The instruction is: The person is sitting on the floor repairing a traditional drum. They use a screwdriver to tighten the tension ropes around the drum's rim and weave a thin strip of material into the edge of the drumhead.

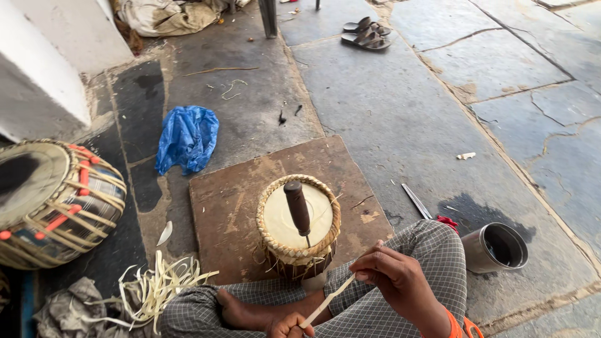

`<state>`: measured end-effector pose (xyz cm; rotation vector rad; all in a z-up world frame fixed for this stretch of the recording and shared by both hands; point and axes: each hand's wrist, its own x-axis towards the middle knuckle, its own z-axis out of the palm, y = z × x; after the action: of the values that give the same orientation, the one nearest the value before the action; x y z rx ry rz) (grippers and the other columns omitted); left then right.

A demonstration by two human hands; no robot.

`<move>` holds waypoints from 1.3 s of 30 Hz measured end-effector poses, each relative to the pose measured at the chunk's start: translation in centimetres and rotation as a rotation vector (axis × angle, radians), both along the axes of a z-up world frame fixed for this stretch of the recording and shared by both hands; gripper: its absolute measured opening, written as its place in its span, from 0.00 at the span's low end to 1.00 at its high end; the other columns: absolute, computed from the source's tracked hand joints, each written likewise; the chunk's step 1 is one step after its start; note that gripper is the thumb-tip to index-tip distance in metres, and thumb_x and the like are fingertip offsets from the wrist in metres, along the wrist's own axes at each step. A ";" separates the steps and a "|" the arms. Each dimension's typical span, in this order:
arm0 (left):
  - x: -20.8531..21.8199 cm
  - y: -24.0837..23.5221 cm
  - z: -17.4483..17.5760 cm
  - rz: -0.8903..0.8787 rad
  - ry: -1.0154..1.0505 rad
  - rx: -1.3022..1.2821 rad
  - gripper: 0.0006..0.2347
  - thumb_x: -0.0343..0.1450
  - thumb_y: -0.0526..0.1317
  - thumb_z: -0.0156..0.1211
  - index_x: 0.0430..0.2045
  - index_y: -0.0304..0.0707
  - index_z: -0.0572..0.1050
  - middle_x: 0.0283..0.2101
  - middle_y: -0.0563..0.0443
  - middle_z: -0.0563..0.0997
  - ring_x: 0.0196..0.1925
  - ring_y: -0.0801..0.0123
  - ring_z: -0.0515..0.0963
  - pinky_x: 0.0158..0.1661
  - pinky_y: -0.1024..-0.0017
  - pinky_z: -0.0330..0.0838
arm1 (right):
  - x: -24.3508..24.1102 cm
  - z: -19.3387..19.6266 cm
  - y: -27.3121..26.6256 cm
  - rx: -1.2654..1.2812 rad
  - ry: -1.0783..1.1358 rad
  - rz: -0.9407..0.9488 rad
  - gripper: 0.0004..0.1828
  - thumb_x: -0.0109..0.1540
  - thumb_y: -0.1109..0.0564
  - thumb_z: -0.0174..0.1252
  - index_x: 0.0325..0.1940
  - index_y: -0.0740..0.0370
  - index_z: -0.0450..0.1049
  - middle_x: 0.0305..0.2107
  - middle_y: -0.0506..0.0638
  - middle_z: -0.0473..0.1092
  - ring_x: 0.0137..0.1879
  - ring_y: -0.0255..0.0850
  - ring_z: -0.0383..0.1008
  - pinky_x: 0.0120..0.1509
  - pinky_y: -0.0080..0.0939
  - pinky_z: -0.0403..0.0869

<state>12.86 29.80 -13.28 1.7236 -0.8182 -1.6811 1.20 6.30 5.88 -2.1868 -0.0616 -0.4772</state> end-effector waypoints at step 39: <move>-6.2 0.9 11.4 0.972 -0.061 -0.426 0.13 0.76 0.40 0.56 0.45 0.30 0.82 0.28 0.53 0.77 0.21 0.81 0.72 0.23 0.78 0.70 | 0.7 -1.8 1.2 0.131 0.257 0.042 0.15 0.59 0.58 0.63 0.49 0.60 0.77 0.43 0.50 0.77 0.45 0.43 0.80 0.48 0.41 0.80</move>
<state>6.61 30.73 -1.84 1.4863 -0.2292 -0.7357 1.86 7.54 4.06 -2.0962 0.0619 -0.1690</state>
